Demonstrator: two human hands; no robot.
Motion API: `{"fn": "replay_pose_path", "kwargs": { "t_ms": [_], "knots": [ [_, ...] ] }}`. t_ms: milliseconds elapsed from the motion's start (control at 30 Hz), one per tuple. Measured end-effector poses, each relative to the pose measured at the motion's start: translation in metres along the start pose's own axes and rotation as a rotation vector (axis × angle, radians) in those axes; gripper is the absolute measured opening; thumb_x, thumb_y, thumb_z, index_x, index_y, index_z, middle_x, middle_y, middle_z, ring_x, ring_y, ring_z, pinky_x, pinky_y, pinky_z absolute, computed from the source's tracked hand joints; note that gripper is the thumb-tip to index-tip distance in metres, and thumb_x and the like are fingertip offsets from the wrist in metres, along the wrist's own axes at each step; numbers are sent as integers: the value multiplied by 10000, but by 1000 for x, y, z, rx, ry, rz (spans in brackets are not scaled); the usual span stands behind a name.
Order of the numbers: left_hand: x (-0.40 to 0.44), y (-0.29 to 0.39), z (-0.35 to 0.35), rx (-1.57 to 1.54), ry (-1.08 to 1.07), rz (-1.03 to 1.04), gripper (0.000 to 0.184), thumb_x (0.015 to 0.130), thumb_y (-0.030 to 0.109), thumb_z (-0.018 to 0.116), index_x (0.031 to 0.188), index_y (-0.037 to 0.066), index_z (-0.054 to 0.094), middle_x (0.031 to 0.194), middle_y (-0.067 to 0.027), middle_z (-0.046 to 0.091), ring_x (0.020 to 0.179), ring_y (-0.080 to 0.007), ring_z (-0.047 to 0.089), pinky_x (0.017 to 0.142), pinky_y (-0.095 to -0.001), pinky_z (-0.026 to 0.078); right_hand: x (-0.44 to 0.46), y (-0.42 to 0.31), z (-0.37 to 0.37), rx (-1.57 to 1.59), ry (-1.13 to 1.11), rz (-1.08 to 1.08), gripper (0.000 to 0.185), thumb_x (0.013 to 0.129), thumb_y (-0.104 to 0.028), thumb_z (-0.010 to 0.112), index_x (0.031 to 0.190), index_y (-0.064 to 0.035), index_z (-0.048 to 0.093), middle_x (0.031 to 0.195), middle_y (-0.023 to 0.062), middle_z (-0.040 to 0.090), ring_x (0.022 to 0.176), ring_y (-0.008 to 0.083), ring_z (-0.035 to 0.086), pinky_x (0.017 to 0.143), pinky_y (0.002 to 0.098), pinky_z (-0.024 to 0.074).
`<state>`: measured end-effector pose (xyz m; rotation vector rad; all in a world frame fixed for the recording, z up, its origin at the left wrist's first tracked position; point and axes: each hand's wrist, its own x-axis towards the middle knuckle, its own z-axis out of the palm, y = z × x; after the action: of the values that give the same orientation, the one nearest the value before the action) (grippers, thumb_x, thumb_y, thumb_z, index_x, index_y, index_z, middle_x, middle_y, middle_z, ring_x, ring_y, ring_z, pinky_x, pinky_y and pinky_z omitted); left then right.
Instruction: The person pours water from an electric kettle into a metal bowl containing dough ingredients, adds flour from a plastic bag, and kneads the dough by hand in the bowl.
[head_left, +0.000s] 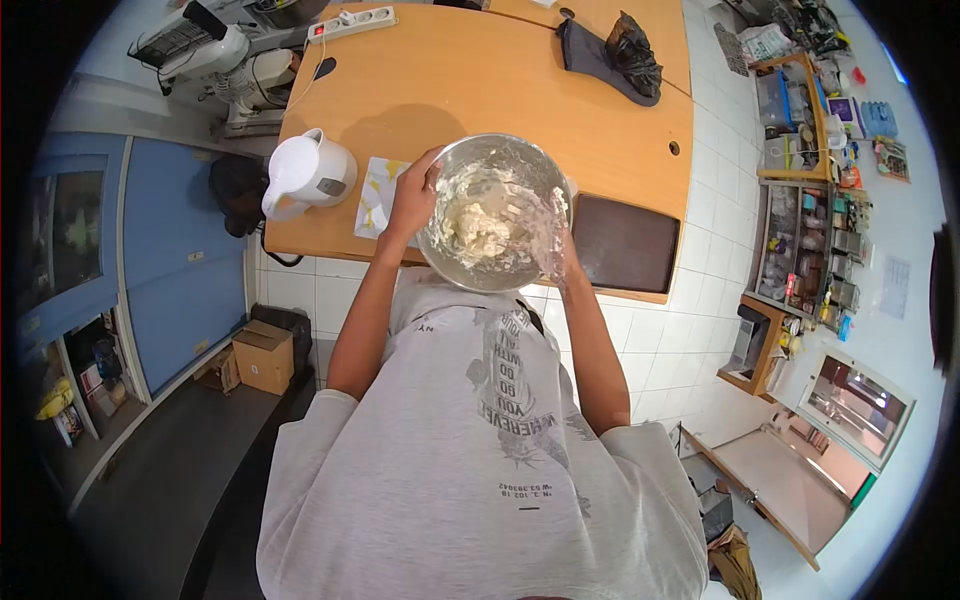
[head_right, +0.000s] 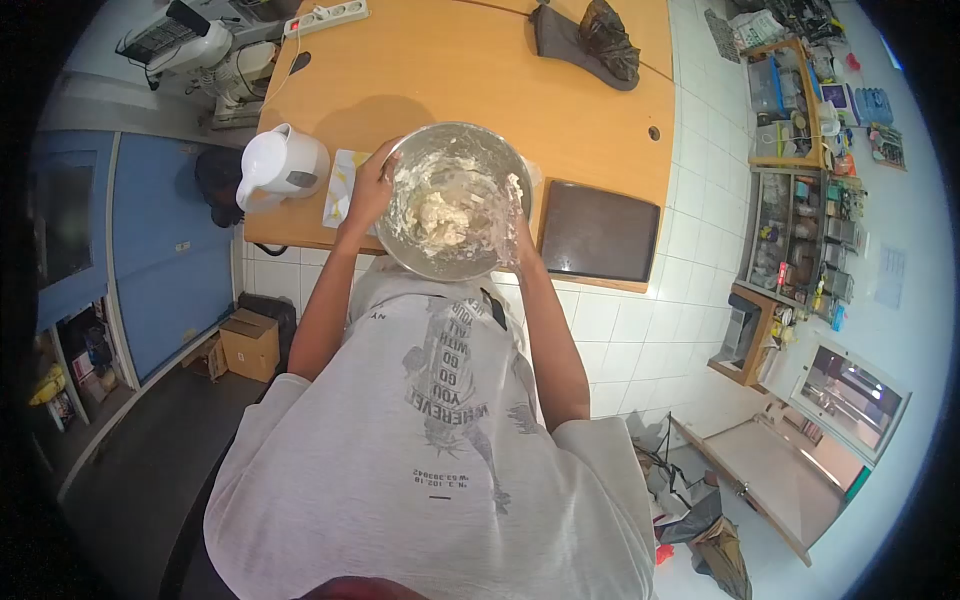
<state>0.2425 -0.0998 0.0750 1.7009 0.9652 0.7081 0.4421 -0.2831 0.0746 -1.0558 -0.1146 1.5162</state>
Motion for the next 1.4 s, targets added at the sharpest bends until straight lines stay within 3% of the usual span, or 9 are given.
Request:
{"fn": "replay_pose_path", "kwargs": {
  "t_ms": [167,233,333,600,767,900,1100,1233,1400],
  "knots": [
    [-2,-1,0,49,26,22,309,1057,176,515,1316,29,597,1179,-220,683,1065,-364,673,920,-387,516,-21,15,-23,-402,49,-202,727,1014,-399,549,1584,-62,250,1540,204,419,1338,362,502,1110,452,427],
    [-4,3,-2,48,54,29,319,1061,196,510,1316,27,599,1202,-219,675,1091,-366,662,927,-394,517,-41,-7,16,-1432,32,-496,750,864,-134,691,1537,-56,369,1345,242,589,1205,359,606,1050,413,479],
    [-9,5,-4,95,122,30,334,1066,223,500,1314,26,605,1243,-223,654,1145,-365,636,939,-402,516,-70,-34,81,-1736,-125,-234,712,706,-44,723,1397,-47,551,1111,248,661,1117,385,613,978,467,485],
    [-25,45,-14,119,323,-5,368,1078,255,476,1368,57,585,1334,-176,595,1198,-295,598,949,-407,525,-74,-28,69,-1759,-305,-334,702,706,-12,703,1390,-84,563,1001,226,659,997,394,629,905,489,499],
    [-41,81,19,57,426,13,365,1080,247,482,1330,5,593,1298,-147,610,1145,-234,612,900,-350,538,-86,-47,23,-1377,-250,-528,740,693,-1,689,1417,-61,548,996,263,638,1018,437,605,925,473,492],
    [-56,106,74,-179,442,52,342,1073,223,503,1294,-20,600,1213,-128,650,1045,-187,638,854,-315,540,-80,-76,-32,-1017,-256,-546,646,741,79,640,1373,-42,591,1286,209,635,1199,314,608,1063,381,442],
    [-82,143,160,-217,120,21,291,1064,192,513,1228,-20,626,981,-97,710,820,-136,651,773,-289,536,-101,-147,-64,-853,-48,-563,391,921,-45,631,1311,-25,628,1309,171,652,1235,320,605,1067,383,436],
    [-96,120,226,-240,-45,-107,296,1073,201,501,1233,-14,626,985,-98,699,828,-132,653,759,-283,551,-93,-160,-113,-1041,2,-727,358,919,-19,631,1277,-8,641,1248,148,684,1179,243,629,1024,341,458],
    [-97,38,299,-414,-95,-447,339,1040,226,574,1332,55,552,1073,-82,690,848,-149,657,745,-287,556,-90,-166,-136,-778,-15,-532,325,954,5,605,1278,28,626,1218,81,692,1080,122,613,949,262,467]
  ]
}}
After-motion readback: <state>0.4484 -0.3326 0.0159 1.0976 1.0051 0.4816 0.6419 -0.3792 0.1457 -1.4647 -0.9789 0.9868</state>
